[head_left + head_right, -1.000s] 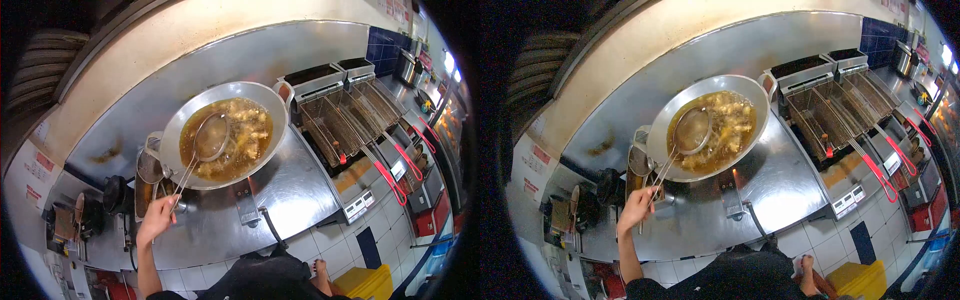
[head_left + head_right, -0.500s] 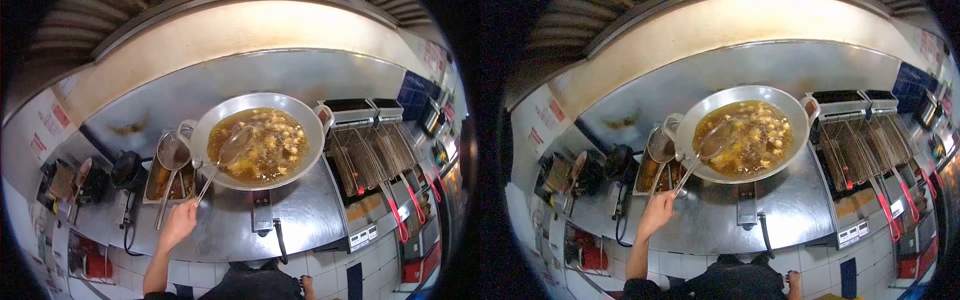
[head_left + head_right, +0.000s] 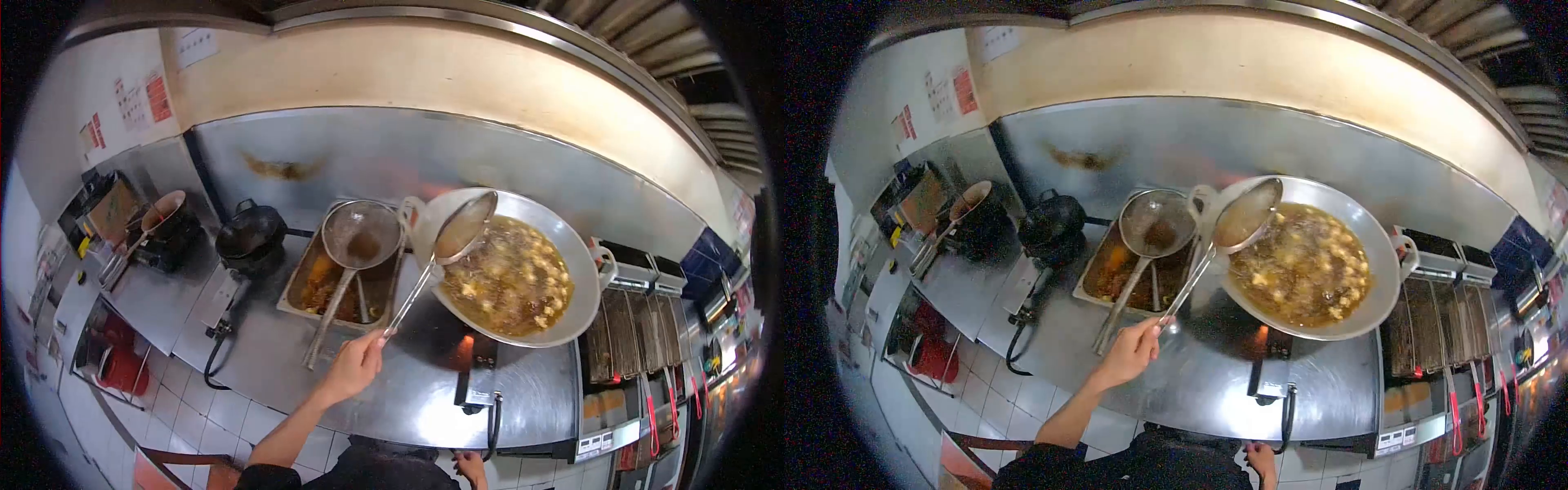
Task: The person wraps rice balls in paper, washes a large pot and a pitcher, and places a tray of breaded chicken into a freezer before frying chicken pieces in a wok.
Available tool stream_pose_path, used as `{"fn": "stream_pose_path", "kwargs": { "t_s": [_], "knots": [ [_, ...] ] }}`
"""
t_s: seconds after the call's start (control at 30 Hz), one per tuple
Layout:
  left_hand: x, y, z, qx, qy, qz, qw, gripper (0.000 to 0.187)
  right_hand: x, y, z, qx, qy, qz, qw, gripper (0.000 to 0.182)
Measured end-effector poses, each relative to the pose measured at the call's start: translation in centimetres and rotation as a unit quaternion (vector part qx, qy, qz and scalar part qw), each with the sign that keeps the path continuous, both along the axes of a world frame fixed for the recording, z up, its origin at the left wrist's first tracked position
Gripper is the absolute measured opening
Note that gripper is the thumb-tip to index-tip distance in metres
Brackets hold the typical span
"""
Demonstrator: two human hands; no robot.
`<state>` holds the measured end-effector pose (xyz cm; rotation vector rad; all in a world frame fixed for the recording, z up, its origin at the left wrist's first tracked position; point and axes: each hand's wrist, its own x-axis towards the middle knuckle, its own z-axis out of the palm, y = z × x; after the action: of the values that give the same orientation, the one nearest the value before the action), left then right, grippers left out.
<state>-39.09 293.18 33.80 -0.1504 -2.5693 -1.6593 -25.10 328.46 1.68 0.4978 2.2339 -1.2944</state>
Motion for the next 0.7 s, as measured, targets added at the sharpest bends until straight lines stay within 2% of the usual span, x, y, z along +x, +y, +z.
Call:
{"fn": "stream_pose_path", "kwargs": {
  "t_s": [0.03,0.1,0.13,0.2,0.27,0.3,0.37,0.4,0.43,0.47,0.53,0.6,0.63,0.67,0.7],
  "knots": [
    [-0.1,-1.3,0.1,0.014,-0.008,0.000,1.000,0.034,-1.1,-2.2,0.9,-0.027,0.005,0.007,1.000,0.034],
    [-0.4,-4.4,-1.1,0.038,-0.005,0.017,0.999,0.035,-3.5,-6.2,2.8,-0.030,0.048,0.100,0.993,0.033],
    [-0.7,-6.0,-1.8,0.061,0.000,0.034,0.998,0.035,-4.6,-9.3,7.0,-0.045,0.092,0.119,0.988,0.032],
    [-1.6,-9.1,-3.0,0.034,-0.001,0.053,0.998,0.036,-6.8,-14.9,11.7,-0.186,0.032,0.114,0.975,0.035],
    [-3.3,-12.4,-5.7,0.033,-0.023,0.100,0.994,0.036,-9.3,-19.8,12.3,-0.339,-0.019,0.175,0.924,0.043],
    [-4.5,-14.1,-7.2,0.029,-0.028,0.101,0.994,0.036,-10.3,-22.6,12.8,-0.365,-0.044,0.194,0.910,0.050],
    [-6.7,-16.5,-10.2,-0.064,0.079,0.134,0.986,0.038,-11.9,-27.8,13.9,-0.437,-0.093,0.204,0.871,0.054],
    [-6.9,-17.2,-10.6,-0.064,0.079,0.133,0.986,0.038,-13.0,-29.9,14.0,-0.441,-0.110,0.213,0.865,0.057],
    [-7.1,-17.9,-10.7,-0.073,0.031,0.151,0.985,0.039,-14.0,-31.9,14.0,-0.445,-0.126,0.223,0.858,0.059],
    [-7.5,-18.6,-11.0,-0.084,-0.016,0.170,0.982,0.040,-14.8,-33.8,14.3,-0.450,-0.126,0.190,0.863,0.057],
    [-7.8,-20.0,-13.4,-0.111,0.016,0.189,0.976,0.037,-16.4,-37.0,14.1,-0.459,-0.123,0.157,0.866,0.054],
    [-7.6,-20.8,-14.6,-0.132,-0.013,0.172,0.976,0.034,-18.3,-39.3,12.9,-0.579,-0.103,0.053,0.807,0.044],
    [-7.3,-20.6,-14.8,-0.133,-0.006,0.172,0.976,0.034,-19.4,-39.9,12.6,-0.632,-0.152,0.018,0.760,0.035],
    [-6.7,-20.1,-14.6,-0.149,0.003,0.184,0.972,0.033,-20.2,-40.4,13.0,-0.634,-0.146,0.022,0.759,0.035],
    [-6.2,-19.9,-14.6,-0.165,0.009,0.196,0.967,0.033,-20.7,-40.7,13.4,-0.633,-0.145,-0.024,0.760,0.032]
  ]
}}
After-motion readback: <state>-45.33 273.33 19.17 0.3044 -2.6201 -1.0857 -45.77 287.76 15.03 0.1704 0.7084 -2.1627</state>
